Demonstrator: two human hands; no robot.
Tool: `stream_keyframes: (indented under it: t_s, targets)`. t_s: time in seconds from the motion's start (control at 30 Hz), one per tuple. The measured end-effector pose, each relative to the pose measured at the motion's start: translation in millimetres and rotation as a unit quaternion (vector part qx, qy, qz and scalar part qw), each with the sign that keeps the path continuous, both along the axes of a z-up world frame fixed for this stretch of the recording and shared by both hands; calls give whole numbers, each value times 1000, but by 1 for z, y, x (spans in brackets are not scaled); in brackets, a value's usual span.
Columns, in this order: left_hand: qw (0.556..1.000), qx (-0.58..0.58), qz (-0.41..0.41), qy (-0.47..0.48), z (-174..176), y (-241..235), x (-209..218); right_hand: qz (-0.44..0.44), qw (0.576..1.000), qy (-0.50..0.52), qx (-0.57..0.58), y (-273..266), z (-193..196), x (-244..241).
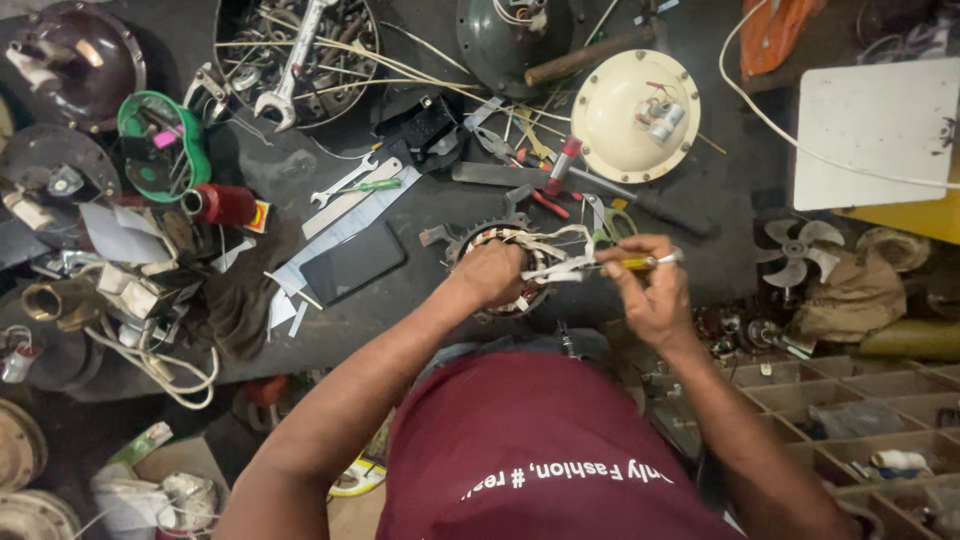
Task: The person works on an electrical motor stator, inserting white insulating strips into the winding slots and adjusting the copper windings. They use a red-handled tool to push the strips into place and repeatedly reposition the stator on the workbench.
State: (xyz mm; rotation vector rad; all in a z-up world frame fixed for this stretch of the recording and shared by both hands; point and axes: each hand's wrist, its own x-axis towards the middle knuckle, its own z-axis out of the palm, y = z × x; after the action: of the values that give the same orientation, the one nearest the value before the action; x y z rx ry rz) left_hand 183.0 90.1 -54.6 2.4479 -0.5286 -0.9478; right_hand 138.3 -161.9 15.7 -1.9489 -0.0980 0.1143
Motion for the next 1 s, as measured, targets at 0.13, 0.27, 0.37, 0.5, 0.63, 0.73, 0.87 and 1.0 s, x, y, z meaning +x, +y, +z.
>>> stream_keyframes:
  t_s: [0.13,0.27,0.37,0.5,0.63,0.73,0.87,1.0]
  targets:
    - [999,24,30,-3,-7,-8,-2,-5,999,36,-10,-19,-6,-1]
    - [999,36,-7,-20,-16,-11,-1,16,999,45,-9,-28,-5,2]
    - [1000,-4,21,-20,-20,-7,1,35,998,50,-31,-27,0,8]
    - [998,-60,36,-1,-21,-5,-2,84,994,37,-56,-28,8,18]
    - [995,-51,80,17,-16,1,-9,144,989,-8,-41,-25,14,31]
    - [994,-76,75,-8,-12,7,-14,176,984,14,-24,-24,15,37]
    - [982,-142,110,-61,-4,8,-19,207,978,12,-29,-26,20,40]
    - [977,-132,148,-79,7,6,-27,224,974,19,-26,-24,26,38]
